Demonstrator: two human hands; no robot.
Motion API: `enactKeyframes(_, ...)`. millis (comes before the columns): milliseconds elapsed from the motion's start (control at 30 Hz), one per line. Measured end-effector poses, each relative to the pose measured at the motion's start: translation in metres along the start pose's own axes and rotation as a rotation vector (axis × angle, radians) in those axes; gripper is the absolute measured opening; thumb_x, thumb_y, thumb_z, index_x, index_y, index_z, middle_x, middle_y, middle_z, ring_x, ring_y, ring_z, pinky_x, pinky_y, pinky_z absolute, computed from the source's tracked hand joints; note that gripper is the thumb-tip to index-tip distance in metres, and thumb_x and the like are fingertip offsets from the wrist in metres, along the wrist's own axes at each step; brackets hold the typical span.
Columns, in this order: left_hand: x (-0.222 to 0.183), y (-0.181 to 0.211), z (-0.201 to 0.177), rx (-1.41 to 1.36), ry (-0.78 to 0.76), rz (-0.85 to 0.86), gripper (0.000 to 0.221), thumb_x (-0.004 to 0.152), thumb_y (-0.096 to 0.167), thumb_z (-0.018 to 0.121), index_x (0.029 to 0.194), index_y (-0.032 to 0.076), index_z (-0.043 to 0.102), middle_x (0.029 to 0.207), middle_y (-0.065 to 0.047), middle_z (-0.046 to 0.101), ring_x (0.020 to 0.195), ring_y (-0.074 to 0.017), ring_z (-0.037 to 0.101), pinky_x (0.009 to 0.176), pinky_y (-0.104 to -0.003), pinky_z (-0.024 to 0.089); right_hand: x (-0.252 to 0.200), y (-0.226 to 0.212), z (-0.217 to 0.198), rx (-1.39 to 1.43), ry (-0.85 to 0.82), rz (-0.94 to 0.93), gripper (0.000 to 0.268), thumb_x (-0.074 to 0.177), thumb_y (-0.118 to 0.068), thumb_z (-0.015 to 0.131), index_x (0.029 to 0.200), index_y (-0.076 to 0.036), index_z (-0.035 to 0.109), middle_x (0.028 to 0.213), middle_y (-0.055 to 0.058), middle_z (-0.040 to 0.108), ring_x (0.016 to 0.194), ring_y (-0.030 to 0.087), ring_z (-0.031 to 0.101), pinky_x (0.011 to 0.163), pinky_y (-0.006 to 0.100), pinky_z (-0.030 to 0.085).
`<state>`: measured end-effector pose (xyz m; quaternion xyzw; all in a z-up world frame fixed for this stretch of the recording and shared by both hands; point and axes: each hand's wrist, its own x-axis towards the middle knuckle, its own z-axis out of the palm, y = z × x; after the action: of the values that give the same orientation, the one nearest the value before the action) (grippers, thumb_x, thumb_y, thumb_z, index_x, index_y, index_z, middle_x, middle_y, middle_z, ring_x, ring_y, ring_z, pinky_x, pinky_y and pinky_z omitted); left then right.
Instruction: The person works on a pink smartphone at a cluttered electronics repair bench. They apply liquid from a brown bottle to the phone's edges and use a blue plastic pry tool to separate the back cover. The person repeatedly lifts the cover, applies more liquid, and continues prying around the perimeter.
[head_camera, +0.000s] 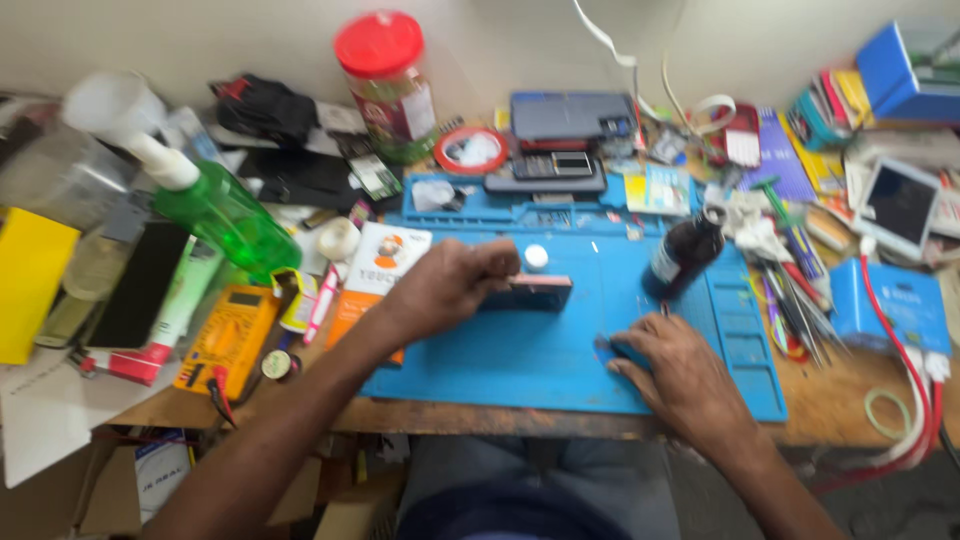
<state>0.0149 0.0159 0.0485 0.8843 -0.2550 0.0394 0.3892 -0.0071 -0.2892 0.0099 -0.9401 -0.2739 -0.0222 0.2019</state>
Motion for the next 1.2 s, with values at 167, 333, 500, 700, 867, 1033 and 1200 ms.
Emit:
enactKeyframes(167,-0.013,0.007,0.001,0.239,0.196,0.247,0.010,0.084,0.003,0.069,0.092,0.008,0.069,0.094,-0.009,0.067,0.094,-0.0287,0.064,0.083,-0.041,0.053,0.007,-0.003,0.002,-0.018,-0.070,0.063,0.031,0.078,-0.024,0.077,0.106,-0.012,0.075,0.097,0.008,0.068,0.097,0.030,0.064,0.084,0.043,0.053)
enactKeyframes(333,-0.024,0.013,0.010,0.431,0.210,0.220,0.011,0.085,0.000,0.063,0.094,0.004,0.067,0.090,-0.011,0.059,0.087,-0.0274,0.061,0.079,-0.043,0.053,-0.004,-0.020,0.007,-0.121,-0.046,0.083,0.029,0.086,-0.023,0.071,0.111,-0.009,0.072,0.099,0.009,0.066,0.091,0.030,0.067,0.078,0.043,0.056)
enactKeyframes(500,-0.023,0.009,0.012,0.481,0.206,0.212,0.008,0.085,-0.001,0.063,0.091,0.004,0.064,0.091,-0.009,0.061,0.087,-0.0264,0.062,0.077,-0.041,0.054,-0.005,-0.027,0.002,-0.173,-0.142,0.113,0.030,0.089,-0.024,0.064,0.117,-0.013,0.071,0.097,0.008,0.066,0.089,0.028,0.068,0.076,0.042,0.057)
enactKeyframes(700,-0.021,0.007,0.012,0.497,0.217,0.236,0.009,0.086,0.001,0.064,0.094,0.003,0.063,0.093,-0.009,0.060,0.089,-0.0253,0.063,0.077,-0.040,0.055,-0.004,-0.030,0.006,-0.337,-0.154,0.030,0.038,0.091,-0.015,0.059,0.127,-0.005,0.064,0.094,0.011,0.067,0.084,0.026,0.070,0.073,0.039,0.061)
enactKeyframes(867,-0.021,0.005,0.011,0.511,0.187,0.214,0.013,0.084,-0.001,0.064,0.097,0.003,0.063,0.098,-0.010,0.059,0.093,-0.0257,0.062,0.077,-0.039,0.056,-0.004,-0.017,0.009,-0.337,-0.186,0.020,0.044,0.089,-0.010,0.061,0.133,-0.010,0.065,0.099,0.010,0.069,0.081,0.024,0.073,0.072,0.036,0.062)
enactKeyframes(1033,-0.025,0.007,0.011,0.429,0.224,0.174,0.030,0.081,-0.010,0.060,0.111,-0.004,0.063,0.109,-0.013,0.058,0.103,-0.0276,0.060,0.084,-0.035,0.058,0.002,-0.006,-0.003,-0.094,-0.052,0.189,0.032,0.086,-0.016,0.073,0.119,-0.015,0.076,0.111,0.005,0.076,0.077,0.024,0.076,0.073,0.037,0.062)
enactKeyframes(1200,-0.026,0.014,0.021,0.372,0.206,0.039,0.022,0.087,0.009,0.073,0.099,-0.006,0.063,0.108,-0.016,0.056,0.103,-0.0301,0.056,0.090,-0.040,0.054,0.013,-0.006,-0.015,0.165,0.176,0.137,0.037,0.080,-0.006,0.074,0.117,-0.012,0.077,0.113,0.006,0.077,0.079,0.018,0.077,0.061,0.032,0.060)
